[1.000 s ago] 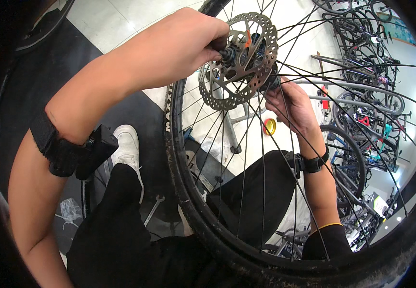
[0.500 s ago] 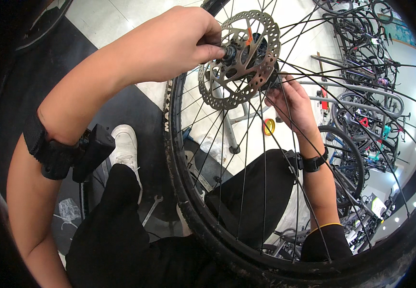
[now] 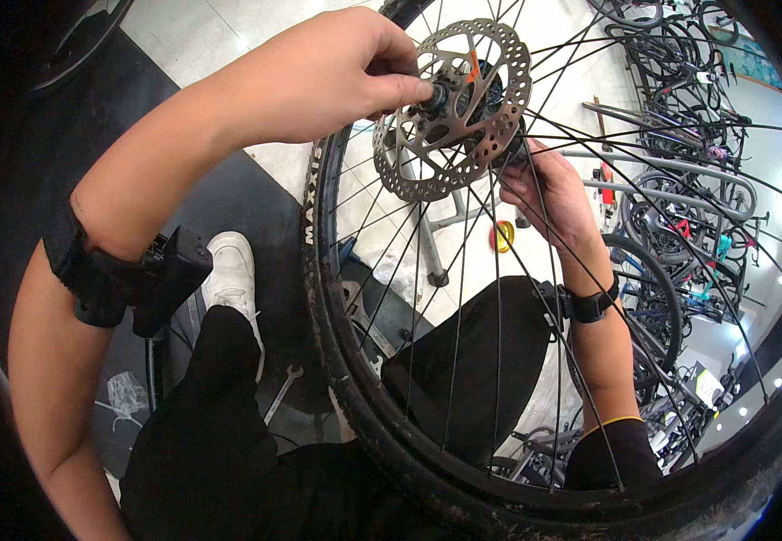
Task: The person works on a bicycle wheel by removing a component with a tool, spinning the wheel to check its movement, and then reattaching parts to the hub by hand while another person watches.
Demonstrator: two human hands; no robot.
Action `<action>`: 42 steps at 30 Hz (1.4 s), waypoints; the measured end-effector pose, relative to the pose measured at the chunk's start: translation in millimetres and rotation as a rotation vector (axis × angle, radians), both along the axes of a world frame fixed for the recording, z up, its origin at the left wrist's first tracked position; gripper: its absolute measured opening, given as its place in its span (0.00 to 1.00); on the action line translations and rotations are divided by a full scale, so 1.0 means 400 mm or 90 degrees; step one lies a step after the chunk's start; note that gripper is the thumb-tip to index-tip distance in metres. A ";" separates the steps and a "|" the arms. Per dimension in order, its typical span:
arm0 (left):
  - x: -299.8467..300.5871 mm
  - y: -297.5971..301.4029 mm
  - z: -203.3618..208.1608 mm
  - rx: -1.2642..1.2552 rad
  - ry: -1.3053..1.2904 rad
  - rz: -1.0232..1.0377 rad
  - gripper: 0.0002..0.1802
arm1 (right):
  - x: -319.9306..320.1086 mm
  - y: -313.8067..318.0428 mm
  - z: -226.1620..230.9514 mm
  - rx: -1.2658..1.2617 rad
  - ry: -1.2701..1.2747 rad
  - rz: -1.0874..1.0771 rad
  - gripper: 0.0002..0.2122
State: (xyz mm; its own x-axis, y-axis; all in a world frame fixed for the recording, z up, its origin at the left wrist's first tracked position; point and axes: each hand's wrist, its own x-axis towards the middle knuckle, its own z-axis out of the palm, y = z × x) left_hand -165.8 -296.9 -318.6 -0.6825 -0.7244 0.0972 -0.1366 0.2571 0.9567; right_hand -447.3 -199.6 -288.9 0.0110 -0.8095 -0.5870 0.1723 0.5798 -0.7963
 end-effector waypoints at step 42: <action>0.026 0.000 0.009 -0.097 -0.073 -0.003 0.11 | 0.002 0.006 -0.015 -0.130 -0.048 0.024 0.07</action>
